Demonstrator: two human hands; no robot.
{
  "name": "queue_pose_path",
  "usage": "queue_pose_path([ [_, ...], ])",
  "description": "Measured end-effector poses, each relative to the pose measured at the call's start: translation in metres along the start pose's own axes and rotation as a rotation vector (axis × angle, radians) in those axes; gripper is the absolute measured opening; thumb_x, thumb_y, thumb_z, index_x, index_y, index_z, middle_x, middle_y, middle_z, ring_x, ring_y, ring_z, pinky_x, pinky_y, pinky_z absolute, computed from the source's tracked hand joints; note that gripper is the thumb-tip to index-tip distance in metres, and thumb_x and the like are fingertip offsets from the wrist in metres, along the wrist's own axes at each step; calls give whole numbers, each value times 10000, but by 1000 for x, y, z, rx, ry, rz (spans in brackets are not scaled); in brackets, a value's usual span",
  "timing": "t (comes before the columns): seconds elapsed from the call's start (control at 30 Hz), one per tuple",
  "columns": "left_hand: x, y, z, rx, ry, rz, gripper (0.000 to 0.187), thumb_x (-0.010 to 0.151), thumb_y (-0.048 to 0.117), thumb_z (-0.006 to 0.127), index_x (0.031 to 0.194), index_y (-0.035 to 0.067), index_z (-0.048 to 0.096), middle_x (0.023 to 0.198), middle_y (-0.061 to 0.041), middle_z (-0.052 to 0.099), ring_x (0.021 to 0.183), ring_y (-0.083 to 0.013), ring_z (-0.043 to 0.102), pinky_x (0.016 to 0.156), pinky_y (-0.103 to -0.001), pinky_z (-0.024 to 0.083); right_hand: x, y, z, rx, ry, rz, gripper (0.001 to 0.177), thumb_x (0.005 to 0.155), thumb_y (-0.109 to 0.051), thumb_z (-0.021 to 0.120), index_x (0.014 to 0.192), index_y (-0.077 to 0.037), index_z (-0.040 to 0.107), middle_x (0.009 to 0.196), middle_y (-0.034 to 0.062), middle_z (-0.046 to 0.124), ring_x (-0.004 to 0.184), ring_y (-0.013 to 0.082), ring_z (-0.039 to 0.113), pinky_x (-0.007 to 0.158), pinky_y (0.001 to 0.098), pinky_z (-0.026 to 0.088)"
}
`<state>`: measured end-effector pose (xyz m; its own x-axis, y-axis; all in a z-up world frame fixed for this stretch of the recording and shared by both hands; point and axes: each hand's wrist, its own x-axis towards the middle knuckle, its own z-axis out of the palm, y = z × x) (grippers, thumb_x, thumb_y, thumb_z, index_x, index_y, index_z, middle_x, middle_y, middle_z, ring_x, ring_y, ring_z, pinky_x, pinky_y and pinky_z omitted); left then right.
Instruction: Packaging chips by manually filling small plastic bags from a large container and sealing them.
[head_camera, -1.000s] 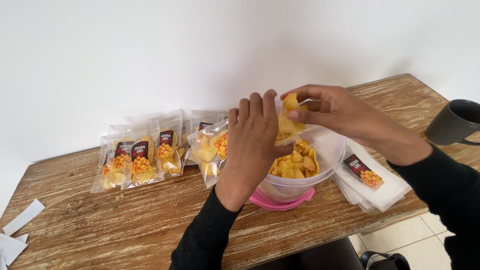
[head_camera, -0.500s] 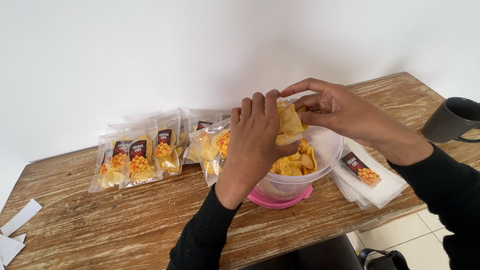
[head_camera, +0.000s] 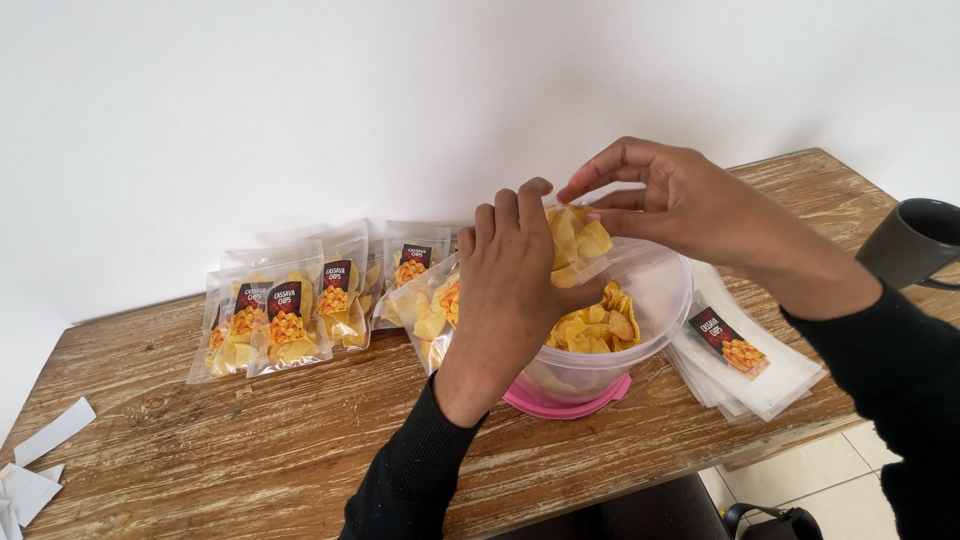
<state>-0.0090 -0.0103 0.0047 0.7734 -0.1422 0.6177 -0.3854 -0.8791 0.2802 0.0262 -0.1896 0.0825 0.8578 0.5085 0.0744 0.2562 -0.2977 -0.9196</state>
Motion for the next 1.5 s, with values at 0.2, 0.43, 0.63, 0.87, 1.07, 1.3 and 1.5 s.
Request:
queue_pose_path([
  [0.2, 2, 3, -18, -221, -34, -98, 883, 698, 508, 884, 1349, 114, 438, 1200, -87, 593, 1123, -331, 564, 887, -480, 445, -11, -4, 14, -210, 95, -211, 201, 975, -56, 632, 1106, -102, 777, 1206, 42, 702, 816, 89, 622, 666, 202, 479],
  [0.43, 2, 3, -50, -428, -46, -100, 776, 774, 398, 848, 1344, 96, 415, 1105, -104, 598, 1017, -279, 580, 890, -409, 452, -29, -15, 8, -370, 47, -496, 457, 942, 160, 455, 1245, -103, 674, 1239, 89, 686, 1095, 154, 684, 922, 247, 561],
  [0.63, 0, 4, -56, -527, -83, -32, 750, 835, 301, 834, 1378, 89, 363, 1130, -100, 550, 1066, -235, 543, 920, -358, 459, -29, -18, 1, -485, -96, -485, 486, 950, 92, 458, 1323, -163, 634, 1267, 45, 754, 455, 29, 491, 414, 155, 402],
  [0.87, 0, 2, -63, -594, -145, 23, 729, 844, 272, 820, 1392, 123, 362, 1103, -70, 537, 1043, -220, 528, 937, -355, 446, -23, 8, -2, -629, -220, -567, 521, 912, 69, 380, 1373, -93, 559, 1431, 139, 607, 1319, 284, 593, 1125, 500, 448],
  [1.07, -14, 14, -96, -546, -22, 0, 801, 852, 375, 811, 1426, 82, 336, 1172, -84, 489, 1060, -199, 509, 950, -340, 479, -53, -21, 6, -310, 135, -716, 370, 1020, 176, 459, 1347, 12, 517, 1414, 203, 570, 1251, 290, 638, 1044, 349, 605],
  [1.3, -100, 15, -64, -369, 470, -173, 1002, 777, 253, 938, 1492, 12, 278, 1470, -213, 419, 1428, -352, 448, 1264, -533, 409, -90, -11, 33, -218, 207, -715, 290, 999, 105, 514, 1286, 63, 526, 1328, 245, 558, 1126, 319, 695, 963, 342, 656],
  [1.5, -156, -20, -12, -427, 290, -480, 806, 767, 165, 910, 1401, 42, 428, 1253, -127, 527, 983, -212, 619, 931, -391, 532, -45, 3, 30, -718, -160, -83, 497, 964, -448, 473, 1368, -201, 622, 1346, 32, 677, 1096, 180, 720, 906, 367, 604],
])
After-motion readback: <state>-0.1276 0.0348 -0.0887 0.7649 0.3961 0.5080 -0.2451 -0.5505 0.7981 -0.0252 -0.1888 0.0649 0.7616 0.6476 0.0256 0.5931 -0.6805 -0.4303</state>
